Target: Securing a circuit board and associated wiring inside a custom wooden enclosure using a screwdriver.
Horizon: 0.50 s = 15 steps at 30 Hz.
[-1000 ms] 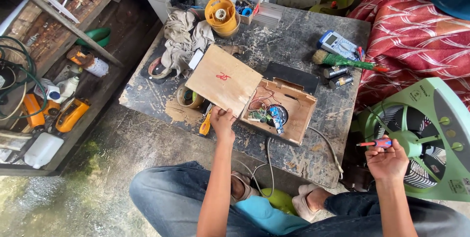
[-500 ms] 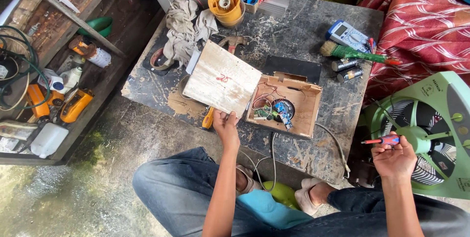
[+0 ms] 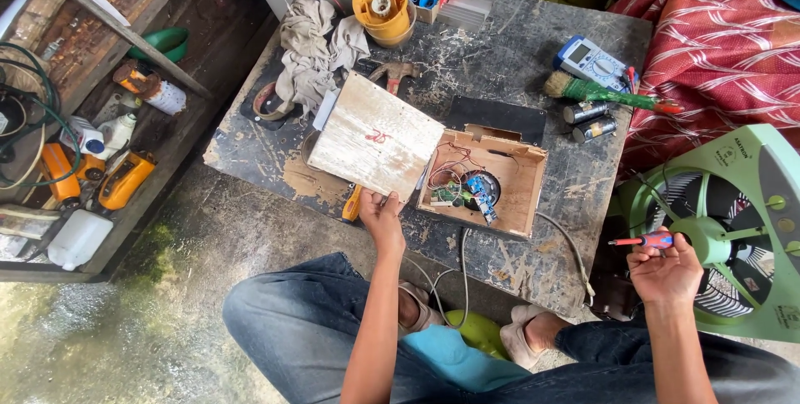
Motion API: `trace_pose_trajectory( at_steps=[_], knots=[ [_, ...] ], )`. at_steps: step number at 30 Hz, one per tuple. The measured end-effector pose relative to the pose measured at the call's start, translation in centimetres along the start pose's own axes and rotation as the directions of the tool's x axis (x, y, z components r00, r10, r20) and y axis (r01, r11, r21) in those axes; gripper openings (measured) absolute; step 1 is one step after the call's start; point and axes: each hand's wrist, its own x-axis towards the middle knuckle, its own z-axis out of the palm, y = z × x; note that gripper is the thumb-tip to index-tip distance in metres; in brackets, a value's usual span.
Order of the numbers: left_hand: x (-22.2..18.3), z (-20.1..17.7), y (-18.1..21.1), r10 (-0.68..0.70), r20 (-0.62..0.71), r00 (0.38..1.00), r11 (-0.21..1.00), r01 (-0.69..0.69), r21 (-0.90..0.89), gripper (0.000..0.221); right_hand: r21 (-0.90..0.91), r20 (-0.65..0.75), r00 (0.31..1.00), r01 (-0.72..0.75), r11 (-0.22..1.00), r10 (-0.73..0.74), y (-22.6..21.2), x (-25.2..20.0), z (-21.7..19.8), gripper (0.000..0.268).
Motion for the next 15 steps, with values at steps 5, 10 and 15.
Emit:
trace_pose_trajectory(
  at_steps=[5,10,15],
  knots=[
    [0.3,-0.2,-0.4,-0.003,-0.009,1.0,0.999,0.003,0.046,0.037,0.001,0.007,1.0,-0.011,1.0,0.011,0.0,0.2,0.0,0.023],
    [0.3,-0.2,-0.5,0.0,-0.017,1.0,0.999,0.001,0.048,0.038,-0.006,0.006,1.0,-0.018,1.0,0.018,0.0,0.0,0.1,0.024],
    [0.4,0.0,-0.4,-0.025,-0.038,0.999,0.998,0.027,0.055,0.037,-0.008,-0.017,1.0,-0.014,1.0,0.014,0.0,0.2,0.1,0.023]
  ],
)
